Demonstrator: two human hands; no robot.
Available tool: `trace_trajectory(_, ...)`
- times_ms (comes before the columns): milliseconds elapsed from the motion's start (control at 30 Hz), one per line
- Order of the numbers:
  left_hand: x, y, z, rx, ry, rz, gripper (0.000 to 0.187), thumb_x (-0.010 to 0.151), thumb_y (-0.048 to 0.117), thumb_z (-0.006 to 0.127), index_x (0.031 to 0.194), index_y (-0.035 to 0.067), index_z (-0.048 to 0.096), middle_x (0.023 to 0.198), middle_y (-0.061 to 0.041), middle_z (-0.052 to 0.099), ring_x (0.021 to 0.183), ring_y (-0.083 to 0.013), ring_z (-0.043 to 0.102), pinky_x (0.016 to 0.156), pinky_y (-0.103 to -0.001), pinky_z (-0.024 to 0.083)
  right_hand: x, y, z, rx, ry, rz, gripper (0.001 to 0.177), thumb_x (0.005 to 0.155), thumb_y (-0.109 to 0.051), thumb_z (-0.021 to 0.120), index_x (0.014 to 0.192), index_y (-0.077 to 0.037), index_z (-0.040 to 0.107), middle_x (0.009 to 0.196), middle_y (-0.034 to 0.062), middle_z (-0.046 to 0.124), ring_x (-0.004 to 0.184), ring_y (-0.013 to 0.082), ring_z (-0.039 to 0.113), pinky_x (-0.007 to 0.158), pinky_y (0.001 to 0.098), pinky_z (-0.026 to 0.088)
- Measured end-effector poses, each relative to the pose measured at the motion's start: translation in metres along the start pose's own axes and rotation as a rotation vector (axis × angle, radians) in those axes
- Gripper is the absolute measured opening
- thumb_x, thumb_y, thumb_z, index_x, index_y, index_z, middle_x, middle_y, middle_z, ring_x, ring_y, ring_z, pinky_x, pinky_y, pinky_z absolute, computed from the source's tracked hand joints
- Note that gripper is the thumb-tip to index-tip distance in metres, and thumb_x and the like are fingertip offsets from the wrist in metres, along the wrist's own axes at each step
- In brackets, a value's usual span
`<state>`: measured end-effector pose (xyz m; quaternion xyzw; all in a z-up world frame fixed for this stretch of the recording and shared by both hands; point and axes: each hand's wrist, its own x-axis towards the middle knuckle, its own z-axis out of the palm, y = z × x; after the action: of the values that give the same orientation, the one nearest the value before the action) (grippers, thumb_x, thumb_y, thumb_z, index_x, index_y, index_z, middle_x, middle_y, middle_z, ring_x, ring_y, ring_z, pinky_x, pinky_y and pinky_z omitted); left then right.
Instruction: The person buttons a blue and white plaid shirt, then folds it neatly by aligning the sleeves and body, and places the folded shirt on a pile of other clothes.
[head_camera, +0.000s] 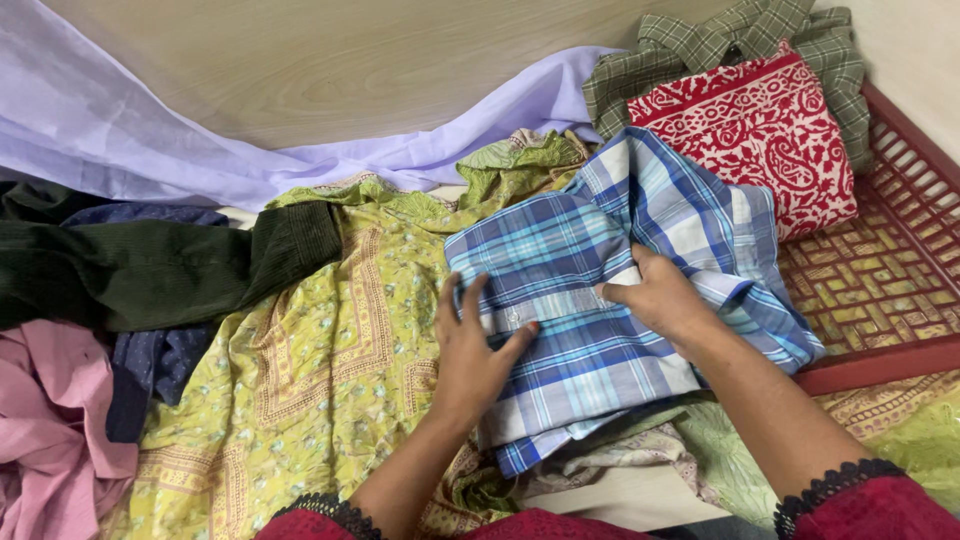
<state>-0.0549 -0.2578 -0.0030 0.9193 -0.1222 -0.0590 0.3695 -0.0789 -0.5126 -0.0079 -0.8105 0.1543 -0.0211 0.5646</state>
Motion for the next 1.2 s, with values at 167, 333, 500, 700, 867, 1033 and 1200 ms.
trace_trajectory(167,0.011,-0.006,-0.029,-0.701,-0.052,-0.434,0.107,0.072,0.042,0.083,0.156,0.014,0.024,0.144,-0.024,0.055,0.105,-0.0331,0.07,0.08,-0.047,0.061,-0.006,-0.01,0.002,-0.007,-0.012,0.0,0.049,0.081,-0.011,0.074,0.128,0.0,0.062,0.118,0.0117,0.076,0.108,0.0208,0.07,0.098,0.033,0.049)
trace_trajectory(333,0.018,-0.006,-0.05,-0.863,-0.179,-0.598,0.099,0.075,0.041,0.079,0.157,0.013,0.031,0.134,-0.028,0.063,0.096,-0.0289,0.066,0.074,-0.045,0.046,-0.008,-0.023,0.002,0.07,-0.031,0.052,0.053,0.081,-0.013,0.074,0.131,0.0,0.062,0.119,0.0116,0.076,0.109,0.0214,0.069,0.1,0.0325,0.049)
trace_trajectory(500,0.018,-0.004,-0.045,-1.035,-0.165,-0.493,0.1,0.074,0.034,0.079,0.155,0.008,0.027,0.136,-0.022,0.061,0.115,-0.0315,0.067,0.096,-0.046,0.053,-0.016,-0.048,-0.003,0.162,-0.04,0.241,0.065,0.077,-0.018,0.079,0.135,0.0,0.058,0.124,0.014,0.075,0.113,0.0248,0.07,0.102,0.0354,0.051)
trace_trajectory(700,0.02,0.0,-0.037,-0.812,-0.169,-0.456,0.091,0.081,0.026,0.077,0.154,0.004,0.028,0.134,-0.021,0.064,0.118,-0.0304,0.068,0.102,-0.043,0.053,-0.019,-0.052,0.005,0.105,-0.151,0.34,0.082,0.069,-0.02,0.087,0.142,-0.005,0.054,0.134,0.0119,0.071,0.125,0.0249,0.064,0.109,0.0376,0.045)
trace_trajectory(867,0.018,0.001,-0.04,-0.846,-0.199,-0.536,0.086,0.081,0.024,0.077,0.152,0.002,0.032,0.129,-0.024,0.066,0.111,-0.0331,0.072,0.096,-0.047,0.06,-0.014,-0.039,0.011,0.124,-0.084,0.246,0.082,0.068,-0.016,0.086,0.142,-0.005,0.053,0.134,0.0104,0.071,0.126,0.025,0.064,0.11,0.0369,0.043)
trace_trajectory(1033,0.017,-0.001,-0.043,-0.911,-0.211,-0.576,0.084,0.078,0.026,0.077,0.149,0.002,0.038,0.13,-0.024,0.067,0.11,-0.0334,0.071,0.088,-0.047,0.061,-0.015,-0.046,0.009,0.064,-0.07,0.21,0.072,0.069,-0.014,0.086,0.135,-0.003,0.06,0.125,0.0111,0.075,0.118,0.0255,0.068,0.106,0.0374,0.047)
trace_trajectory(1200,0.022,0.006,-0.044,-0.873,-0.225,-0.528,0.087,0.081,0.047,0.072,0.152,0.005,0.044,0.137,-0.021,0.064,0.122,-0.0328,0.062,0.098,-0.042,0.045,-0.021,-0.078,-0.015,0.136,0.005,0.211,0.061,0.069,-0.008,0.084,0.126,-0.002,0.063,0.115,0.0121,0.078,0.104,0.0247,0.074,0.094,0.0378,0.056)
